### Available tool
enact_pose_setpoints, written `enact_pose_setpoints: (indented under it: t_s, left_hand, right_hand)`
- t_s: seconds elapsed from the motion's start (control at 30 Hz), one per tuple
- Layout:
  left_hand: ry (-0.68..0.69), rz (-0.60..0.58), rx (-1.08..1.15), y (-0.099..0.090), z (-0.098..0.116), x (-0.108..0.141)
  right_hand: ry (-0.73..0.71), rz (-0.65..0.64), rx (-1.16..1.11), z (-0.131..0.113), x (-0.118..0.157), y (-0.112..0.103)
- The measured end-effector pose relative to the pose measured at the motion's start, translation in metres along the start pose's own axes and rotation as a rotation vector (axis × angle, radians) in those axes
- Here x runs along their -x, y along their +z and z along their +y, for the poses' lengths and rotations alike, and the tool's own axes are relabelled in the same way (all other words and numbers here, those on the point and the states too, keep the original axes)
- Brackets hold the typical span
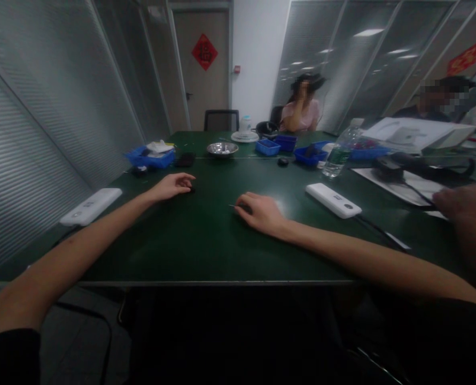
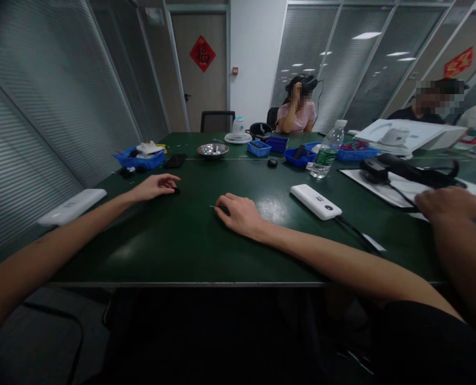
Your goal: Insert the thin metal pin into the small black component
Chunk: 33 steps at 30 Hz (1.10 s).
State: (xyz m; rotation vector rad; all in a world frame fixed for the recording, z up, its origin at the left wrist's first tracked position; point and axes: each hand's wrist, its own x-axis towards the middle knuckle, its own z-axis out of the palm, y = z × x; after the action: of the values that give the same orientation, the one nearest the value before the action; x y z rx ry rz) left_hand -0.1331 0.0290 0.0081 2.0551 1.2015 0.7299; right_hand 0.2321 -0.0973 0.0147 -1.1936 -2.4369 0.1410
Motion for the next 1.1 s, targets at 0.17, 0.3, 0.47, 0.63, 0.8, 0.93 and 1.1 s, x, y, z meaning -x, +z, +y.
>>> enact_pose_setpoints:
  t_s: [0.17,0.3,0.47,0.63,0.8,0.93,1.1]
  left_hand:
    - [-0.233,0.269,0.008,-0.053,-0.039,0.006]
    - [-0.295,0.388,-0.030,-0.084,-0.064,0.019]
    - [-0.325,0.412,-0.070,-0.100,-0.080,0.025]
    - [-0.282,0.435,-0.115,-0.098,-0.083,0.028]
    - [-0.190,0.494,-0.198,-0.088,-0.086,0.032]
    - [-0.141,0.546,-0.235,-0.081,-0.083,0.035]
    - [-0.118,0.562,-0.298,-0.078,-0.075,0.036]
  right_hand:
    - [-0.033,-0.003,0.002,0.001,0.000,0.001]
    - [-0.052,0.011,0.002,0.001,0.000,0.002]
    - [-0.055,0.004,-0.006,0.000,0.001,0.001]
    - [-0.053,-0.014,-0.013,0.000,0.001,0.000]
    - [-0.064,-0.009,-0.001,0.001,0.000,0.001]
    - [-0.070,-0.013,-0.006,0.002,0.000,0.001]
    - [-0.069,-0.019,-0.001,0.001,0.000,0.000]
